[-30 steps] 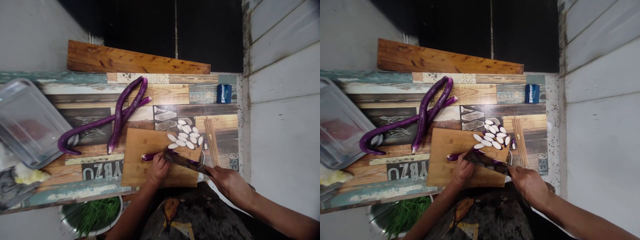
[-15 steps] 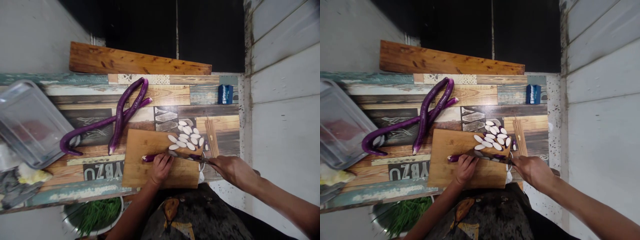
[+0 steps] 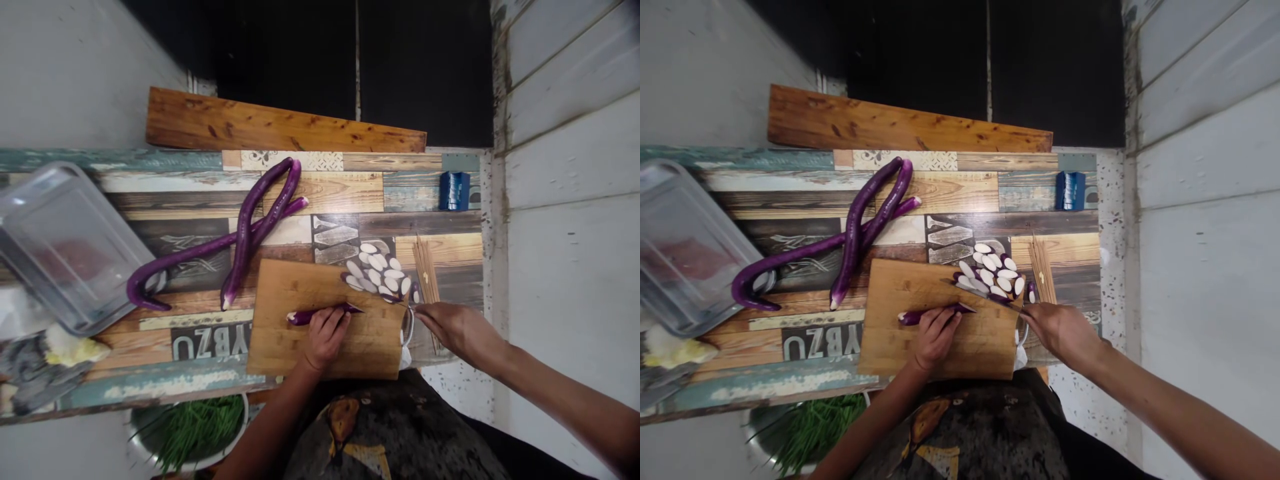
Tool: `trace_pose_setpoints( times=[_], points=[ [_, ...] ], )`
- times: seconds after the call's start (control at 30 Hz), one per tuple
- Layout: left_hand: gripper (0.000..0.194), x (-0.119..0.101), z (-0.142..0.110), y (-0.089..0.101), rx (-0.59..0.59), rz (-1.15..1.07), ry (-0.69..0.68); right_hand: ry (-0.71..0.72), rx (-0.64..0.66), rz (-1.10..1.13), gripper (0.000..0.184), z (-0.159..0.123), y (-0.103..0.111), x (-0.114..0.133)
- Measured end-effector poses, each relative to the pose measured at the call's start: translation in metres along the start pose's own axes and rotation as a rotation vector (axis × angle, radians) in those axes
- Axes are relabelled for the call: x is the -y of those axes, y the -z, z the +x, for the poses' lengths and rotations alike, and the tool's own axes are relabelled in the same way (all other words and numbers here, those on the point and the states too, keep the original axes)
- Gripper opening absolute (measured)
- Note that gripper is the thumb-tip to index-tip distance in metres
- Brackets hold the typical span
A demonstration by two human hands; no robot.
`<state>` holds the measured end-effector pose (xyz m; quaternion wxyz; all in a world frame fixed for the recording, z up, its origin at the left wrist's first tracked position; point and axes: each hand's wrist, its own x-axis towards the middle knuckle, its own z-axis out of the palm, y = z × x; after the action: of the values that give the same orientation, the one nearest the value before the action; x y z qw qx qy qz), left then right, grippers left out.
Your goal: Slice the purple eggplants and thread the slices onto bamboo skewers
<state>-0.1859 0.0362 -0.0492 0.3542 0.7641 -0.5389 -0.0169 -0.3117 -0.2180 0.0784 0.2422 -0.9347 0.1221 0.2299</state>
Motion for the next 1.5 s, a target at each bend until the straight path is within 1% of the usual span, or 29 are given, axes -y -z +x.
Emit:
trace_pose_setpoints(
  times=[0.1, 0.17, 0.3, 0.4, 0.53, 0.73, 0.93, 1.13, 1.2, 1.3, 1.4, 1.5],
  points=[
    [0.026, -0.001, 0.003, 0.001, -0.004, 0.018, 0.001, -0.004, -0.028, 0.029, 0.037, -0.007, 0.000, 0.007],
    [0.025, -0.001, 0.004, 0.002, -0.005, 0.022, -0.002, 0.016, -0.011, 0.033, 0.034, -0.014, -0.001, 0.014],
    [0.017, 0.001, 0.000, 0.002, 0.003, 0.048, -0.018, 0.031, 0.091, -0.014, 0.026, -0.024, -0.005, 0.032],
    [0.015, 0.002, -0.005, 0.000, -0.018, 0.054, -0.036, 0.021, 0.162, -0.068, 0.021, -0.027, -0.007, 0.039],
    [0.017, 0.003, -0.008, -0.002, -0.025, 0.057, -0.034, 0.027, 0.196, -0.085, 0.021, -0.028, -0.008, 0.040],
    [0.016, 0.001, -0.004, 0.000, -0.031, 0.037, -0.030, 0.006, 0.251, -0.052, 0.024, -0.031, -0.007, 0.039],
    [0.018, 0.002, -0.001, 0.003, 0.007, 0.057, -0.051, 0.005, 0.278, -0.080, 0.023, -0.032, -0.010, 0.039],
    [0.016, 0.002, -0.004, 0.001, 0.002, 0.044, -0.033, 0.005, 0.251, -0.040, 0.017, -0.033, -0.017, 0.033],
    [0.015, 0.002, -0.005, 0.001, -0.002, 0.034, -0.043, -0.004, 0.241, -0.037, 0.017, -0.026, -0.024, 0.033],
    [0.016, 0.002, -0.004, 0.001, 0.009, 0.026, -0.046, -0.031, 0.217, -0.056, 0.019, -0.006, -0.039, 0.037],
    [0.023, 0.002, -0.003, 0.001, 0.044, 0.016, -0.023, -0.039, 0.135, -0.033, 0.024, 0.014, -0.052, 0.040],
    [0.028, 0.003, -0.005, 0.000, 0.055, -0.002, -0.001, -0.057, 0.046, 0.036, 0.027, 0.016, -0.051, 0.040]
  ],
)
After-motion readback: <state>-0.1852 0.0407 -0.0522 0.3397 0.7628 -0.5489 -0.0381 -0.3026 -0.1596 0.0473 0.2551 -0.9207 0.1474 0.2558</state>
